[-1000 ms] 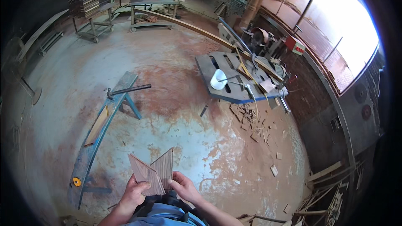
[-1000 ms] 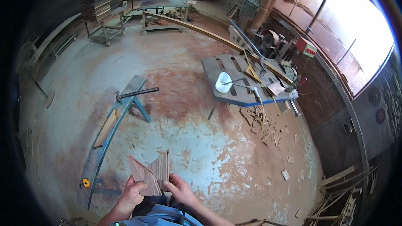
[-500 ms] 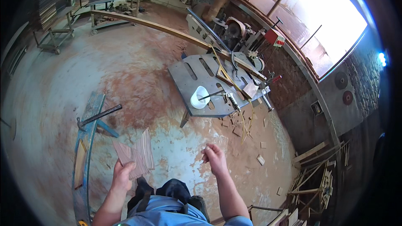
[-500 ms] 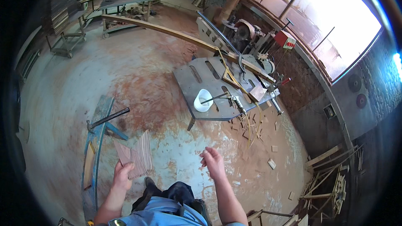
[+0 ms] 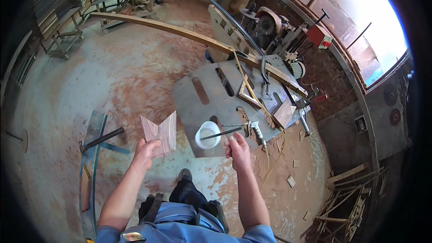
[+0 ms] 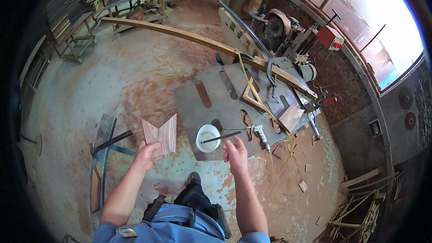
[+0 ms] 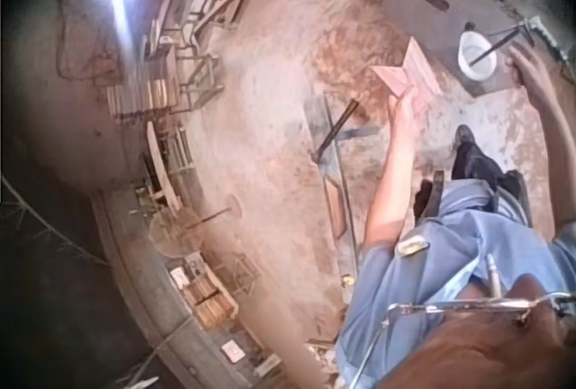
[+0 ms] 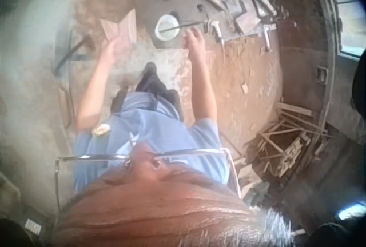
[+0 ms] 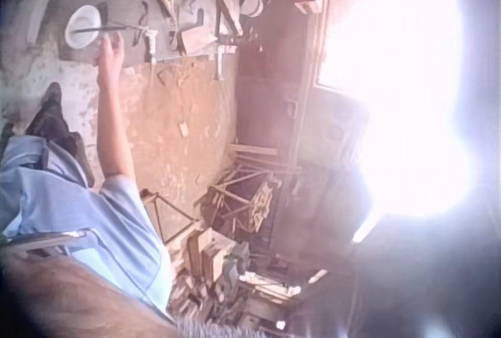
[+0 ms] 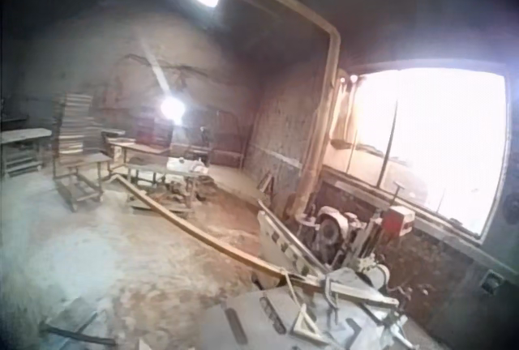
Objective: The person picks up small wooden pieces, applies glue to their edges, and joins them together on a workbench. They use a hammer to tap the pieces into alignment and secure the joints.
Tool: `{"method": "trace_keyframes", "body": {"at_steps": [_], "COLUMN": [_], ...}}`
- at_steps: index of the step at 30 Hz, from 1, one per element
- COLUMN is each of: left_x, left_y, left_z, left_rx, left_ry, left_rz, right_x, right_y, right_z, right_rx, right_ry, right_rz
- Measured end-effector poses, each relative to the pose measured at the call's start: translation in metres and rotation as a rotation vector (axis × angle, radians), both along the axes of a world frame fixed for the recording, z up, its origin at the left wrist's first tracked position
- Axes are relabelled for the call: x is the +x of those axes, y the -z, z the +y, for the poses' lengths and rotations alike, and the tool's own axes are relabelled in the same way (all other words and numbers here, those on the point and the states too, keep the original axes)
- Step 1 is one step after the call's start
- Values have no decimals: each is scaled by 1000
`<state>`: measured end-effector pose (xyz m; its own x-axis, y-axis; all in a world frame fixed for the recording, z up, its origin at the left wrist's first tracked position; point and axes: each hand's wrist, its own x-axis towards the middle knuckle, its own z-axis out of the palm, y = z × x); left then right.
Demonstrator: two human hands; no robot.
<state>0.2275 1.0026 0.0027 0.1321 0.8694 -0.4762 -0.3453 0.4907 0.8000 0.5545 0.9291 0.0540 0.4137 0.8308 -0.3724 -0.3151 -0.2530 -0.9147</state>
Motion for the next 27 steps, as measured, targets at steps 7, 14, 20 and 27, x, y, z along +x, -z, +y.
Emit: {"method": "trace_keyframes", "body": {"at_steps": [7, 14, 20, 27], "left_x": [66, 93, 89, 47], "left_y": [16, -5, -8, -18], "left_z": [63, 92, 91, 70], "left_rx": [-43, -79, -41, 90], "left_ry": [53, 233, 290, 303], "left_rz": [58, -98, -118, -18], "right_x": [28, 32, 37, 38], "right_y": [11, 23, -26, -24], "right_z": [44, 58, 48, 28], "right_rx": [-128, -202, -173, -24], "right_ry": [-86, -213, -380, -403], "right_rz": [103, 98, -233, -254]}}
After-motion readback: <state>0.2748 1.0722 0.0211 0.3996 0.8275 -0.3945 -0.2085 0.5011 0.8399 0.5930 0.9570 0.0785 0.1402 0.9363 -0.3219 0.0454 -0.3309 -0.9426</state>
